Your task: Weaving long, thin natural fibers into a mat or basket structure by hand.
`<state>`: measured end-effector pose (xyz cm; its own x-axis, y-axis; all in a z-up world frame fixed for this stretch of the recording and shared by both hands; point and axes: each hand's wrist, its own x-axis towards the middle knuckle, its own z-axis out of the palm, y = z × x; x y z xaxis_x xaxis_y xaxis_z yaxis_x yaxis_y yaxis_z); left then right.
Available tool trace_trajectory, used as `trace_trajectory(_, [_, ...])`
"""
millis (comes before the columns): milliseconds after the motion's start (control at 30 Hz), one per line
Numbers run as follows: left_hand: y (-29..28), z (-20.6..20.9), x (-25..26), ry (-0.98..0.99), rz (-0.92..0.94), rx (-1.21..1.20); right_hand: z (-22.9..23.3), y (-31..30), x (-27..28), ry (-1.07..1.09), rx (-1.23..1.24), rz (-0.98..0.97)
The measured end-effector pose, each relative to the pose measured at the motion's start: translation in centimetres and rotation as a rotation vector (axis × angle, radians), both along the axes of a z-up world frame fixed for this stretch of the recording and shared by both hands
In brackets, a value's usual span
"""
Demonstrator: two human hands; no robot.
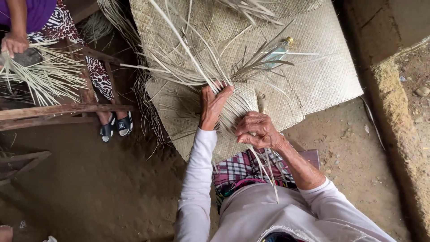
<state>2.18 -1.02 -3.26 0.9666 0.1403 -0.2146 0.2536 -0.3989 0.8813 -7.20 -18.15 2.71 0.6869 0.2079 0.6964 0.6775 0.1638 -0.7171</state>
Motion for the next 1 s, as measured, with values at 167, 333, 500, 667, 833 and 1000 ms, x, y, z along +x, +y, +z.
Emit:
trace_trajectory(167, [0.3,2.4,-0.4,0.069,-0.011,0.069,-1.9,-0.4,0.1,0.091,0.094,0.135])
trace_trajectory(333, [-1.3,6.5,-0.9,0.065,-0.032,0.007,-4.5,-2.7,2.2,0.229,0.260,0.184])
trace_trajectory(500, [0.4,-1.6,-1.5,-1.011,-0.322,0.473,-2.9,-3.5,6.8,0.144,0.125,0.056])
trace_trajectory(667, [0.8,-4.1,-1.6,-0.652,-0.251,0.473,-0.7,-1.0,8.6,0.181,-0.149,-0.108])
trace_trajectory(833, [-0.3,4.5,-0.8,0.080,-0.039,-0.023,-0.4,-0.7,8.8,0.266,-0.190,-0.048])
trace_trajectory(1000, [0.0,1.0,-1.8,-0.922,-0.375,0.673,-1.8,-0.8,9.7,0.386,-0.195,0.009])
